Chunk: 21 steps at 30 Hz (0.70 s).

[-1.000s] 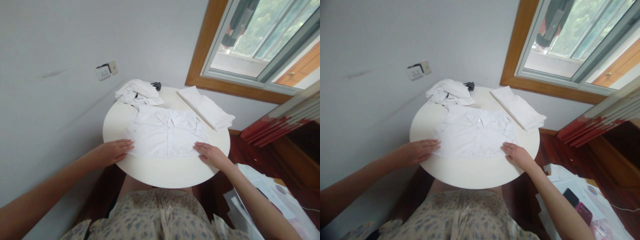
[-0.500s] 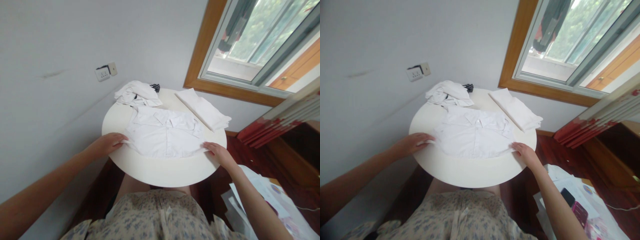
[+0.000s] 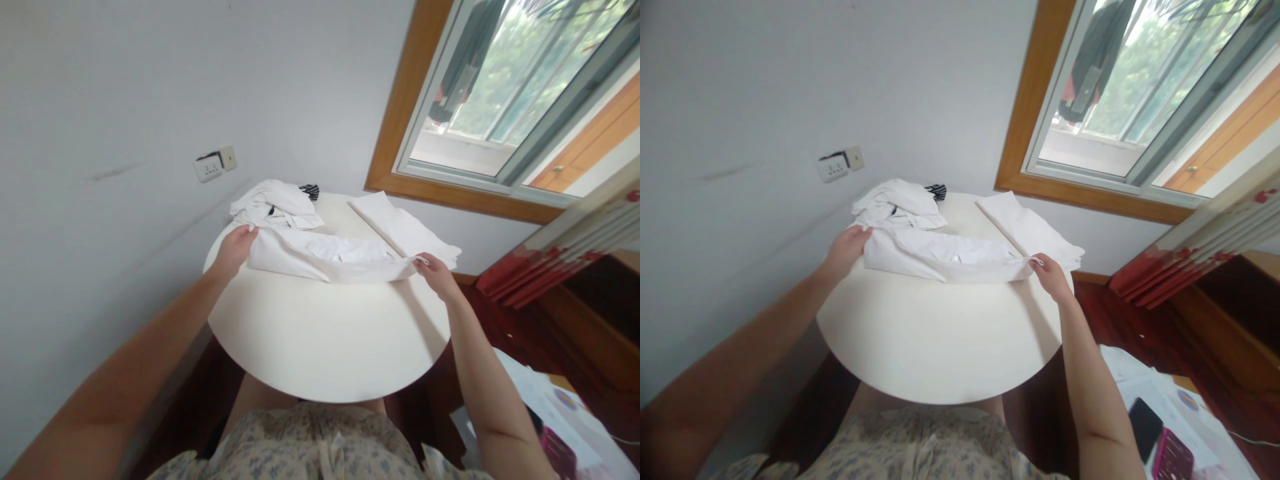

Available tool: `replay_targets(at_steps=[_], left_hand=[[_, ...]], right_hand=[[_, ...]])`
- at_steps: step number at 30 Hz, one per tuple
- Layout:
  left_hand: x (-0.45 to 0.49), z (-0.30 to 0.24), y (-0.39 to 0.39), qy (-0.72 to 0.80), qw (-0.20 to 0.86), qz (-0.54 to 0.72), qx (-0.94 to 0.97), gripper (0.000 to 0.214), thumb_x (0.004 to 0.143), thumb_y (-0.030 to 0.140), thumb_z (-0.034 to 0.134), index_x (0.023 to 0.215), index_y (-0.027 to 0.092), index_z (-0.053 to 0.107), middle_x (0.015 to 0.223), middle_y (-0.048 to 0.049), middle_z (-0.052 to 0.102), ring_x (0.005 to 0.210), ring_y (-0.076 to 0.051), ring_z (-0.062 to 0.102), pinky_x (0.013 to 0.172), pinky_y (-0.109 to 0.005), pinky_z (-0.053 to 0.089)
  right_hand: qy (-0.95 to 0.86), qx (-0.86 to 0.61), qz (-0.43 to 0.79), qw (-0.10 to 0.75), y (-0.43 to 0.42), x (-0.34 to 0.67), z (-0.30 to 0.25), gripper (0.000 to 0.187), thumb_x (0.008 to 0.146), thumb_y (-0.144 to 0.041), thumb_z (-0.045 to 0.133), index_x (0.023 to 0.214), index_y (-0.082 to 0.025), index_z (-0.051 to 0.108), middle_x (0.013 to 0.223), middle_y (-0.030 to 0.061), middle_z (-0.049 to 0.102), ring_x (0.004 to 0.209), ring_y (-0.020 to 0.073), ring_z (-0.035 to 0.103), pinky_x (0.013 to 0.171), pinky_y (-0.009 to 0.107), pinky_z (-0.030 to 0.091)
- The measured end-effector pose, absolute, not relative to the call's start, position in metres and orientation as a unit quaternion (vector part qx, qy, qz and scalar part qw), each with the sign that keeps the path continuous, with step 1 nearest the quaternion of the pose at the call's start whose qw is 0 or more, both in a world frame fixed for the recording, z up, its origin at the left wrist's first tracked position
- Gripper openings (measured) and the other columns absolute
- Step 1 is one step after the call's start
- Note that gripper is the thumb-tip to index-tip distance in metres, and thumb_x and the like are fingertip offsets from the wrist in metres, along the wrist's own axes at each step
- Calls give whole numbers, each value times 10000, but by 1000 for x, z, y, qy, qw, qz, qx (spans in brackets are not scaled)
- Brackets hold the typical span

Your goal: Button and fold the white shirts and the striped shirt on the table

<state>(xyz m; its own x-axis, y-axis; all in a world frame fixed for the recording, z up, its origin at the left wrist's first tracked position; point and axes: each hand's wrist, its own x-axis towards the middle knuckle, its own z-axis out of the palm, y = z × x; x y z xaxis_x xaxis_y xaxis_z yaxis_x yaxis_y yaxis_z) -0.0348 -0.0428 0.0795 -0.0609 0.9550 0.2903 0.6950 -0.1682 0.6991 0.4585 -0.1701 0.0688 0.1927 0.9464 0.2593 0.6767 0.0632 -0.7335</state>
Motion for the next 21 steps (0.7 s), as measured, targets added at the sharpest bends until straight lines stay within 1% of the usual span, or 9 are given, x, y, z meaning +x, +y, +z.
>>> replay_targets(at_steps=[2, 4, 7, 10, 12, 14, 16, 18, 21], left_hand=[[-28, 78, -25, 647, 117, 389, 645, 385, 902, 497, 337, 958, 185, 555, 739, -28, 585, 715, -181, 564, 621, -266, 416], [-23, 77, -10, 672, 55, 372, 638, 394, 917, 486, 334, 1021, 183, 563, 811, -65, 633, 793, -216, 596, 675, -289, 421], [-17, 72, 6, 699, -16, 300, 649, 423, 942, 455, 284, 1115, 177, 552, 946, -129, 672, 887, -271, 622, 725, -329, 429], [-11, 65, 15, 710, -53, 220, 667, 447, 953, 420, 245, 1166, 155, 536, 955, -163, 680, 897, -301, 637, 738, -356, 438], [-9, 59, 19, 710, -65, 183, 677, 461, 957, 404, 226, 1184, 141, 529, 941, -171, 681, 902, -314, 642, 739, -366, 441], [-7, 54, 20, 710, -68, 159, 683, 462, 955, 386, 225, 1201, 132, 521, 942, -175, 682, 906, -322, 645, 736, -373, 444], [-5, 50, 20, 711, -60, 138, 687, 453, 949, 368, 243, 1219, 125, 513, 938, -176, 683, 909, -325, 646, 741, -381, 447], [-4, 47, 18, 715, -47, 125, 686, 447, 940, 349, 271, 1246, 115, 499, 936, -177, 681, 915, -325, 644, 754, -391, 449], [1, 51, 11, 705, -76, 170, 685, 458, 921, 298, 320, 1313, 107, 459, 1079, -205, 643, 1026, -343, 600, 817, -428, 440]], right_hand=[[-571, -684, 177, 419, -149, 459, 63, 313, 813, -480, 508, 854, -179, 582, 673, 12, 579, 630, 155, 529, 594, 258, 443], [-526, -721, 179, 413, -128, 459, 60, 289, 825, -447, 496, 861, -172, 580, 663, 7, 572, 604, 144, 523, 571, 246, 437], [-475, -795, 149, 346, -100, 453, 58, 254, 870, -366, 440, 852, -161, 590, 693, 26, 604, 621, 149, 555, 580, 244, 441], [-456, -832, 104, 299, -79, 439, 54, 246, 898, -295, 422, 847, -141, 606, 812, 89, 651, 773, 192, 609, 674, 272, 452], [-446, -843, 81, 290, -71, 428, 50, 261, 924, -282, 406, 925, -125, 614, 935, 141, 659, 912, 232, 617, 763, 310, 449], [-436, -861, 46, 258, -68, 419, 44, 306, 960, -299, 363, 1039, -119, 598, 998, 168, 653, 980, 261, 616, 816, 354, 441], [-439, -876, 9, 202, -69, 412, 39, 342, 985, -317, 324, 1125, -124, 569, 989, 166, 658, 972, 272, 627, 822, 379, 443], [-454, -878, -21, 151, -71, 409, 36, 345, 990, -302, 313, 1166, -129, 553, 963, 151, 663, 942, 268, 634, 807, 377, 447], [-487, -855, -93, 152, -76, 406, 39, 352, 965, -228, 344, 1257, -133, 517, 1055, 163, 637, 1011, 275, 591, 822, 370, 434]])
